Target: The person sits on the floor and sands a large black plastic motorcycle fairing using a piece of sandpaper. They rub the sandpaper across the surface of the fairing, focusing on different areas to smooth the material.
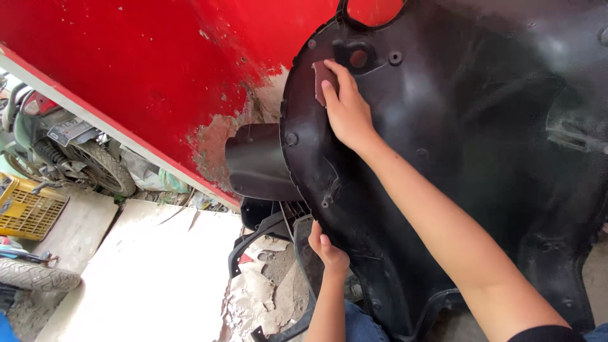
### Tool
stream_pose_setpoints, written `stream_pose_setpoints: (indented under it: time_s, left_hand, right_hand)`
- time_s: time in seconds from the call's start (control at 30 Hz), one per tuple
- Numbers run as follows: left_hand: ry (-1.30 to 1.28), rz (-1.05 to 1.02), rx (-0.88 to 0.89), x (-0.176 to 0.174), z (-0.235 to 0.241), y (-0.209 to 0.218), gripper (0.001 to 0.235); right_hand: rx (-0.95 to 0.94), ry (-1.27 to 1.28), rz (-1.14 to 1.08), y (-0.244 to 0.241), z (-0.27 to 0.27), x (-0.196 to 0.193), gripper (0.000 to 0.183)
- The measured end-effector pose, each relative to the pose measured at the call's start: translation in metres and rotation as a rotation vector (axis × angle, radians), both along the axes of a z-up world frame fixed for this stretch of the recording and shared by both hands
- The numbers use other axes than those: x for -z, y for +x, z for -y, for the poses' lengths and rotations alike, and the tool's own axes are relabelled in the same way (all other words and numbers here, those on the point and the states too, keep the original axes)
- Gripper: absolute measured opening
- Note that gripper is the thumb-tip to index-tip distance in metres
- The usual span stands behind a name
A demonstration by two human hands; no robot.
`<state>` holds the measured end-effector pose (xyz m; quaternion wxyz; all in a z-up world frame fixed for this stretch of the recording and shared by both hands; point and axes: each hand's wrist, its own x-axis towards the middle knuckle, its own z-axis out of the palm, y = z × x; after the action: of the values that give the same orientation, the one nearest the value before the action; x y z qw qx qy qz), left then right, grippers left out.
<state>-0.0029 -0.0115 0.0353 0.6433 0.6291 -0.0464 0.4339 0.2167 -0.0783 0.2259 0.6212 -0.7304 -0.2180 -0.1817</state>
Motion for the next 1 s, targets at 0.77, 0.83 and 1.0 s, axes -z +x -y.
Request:
stream_pose_setpoints:
  time_s: [0.77,0.83,1.0]
  left_hand:
    - [0.063,-0.012,-0.065,-0.001,-0.002,0.002,0.081]
    - [0.087,-0.044,-0.082,0.001,-0.001,-0.005,0.081]
    - [0.085,-0.025,-0.091,0.017,-0.006,0.000,0.079]
  right_hand:
    - [0.024,-0.027,-0.035,0.007,-0.010,-0.010,0.044]
    - [0.017,-0.010,-0.101,0.001,-0.011,-0.011,0.045]
    - [0.045,0.018,0.126,-0.063,-0.011,0.000,0.042]
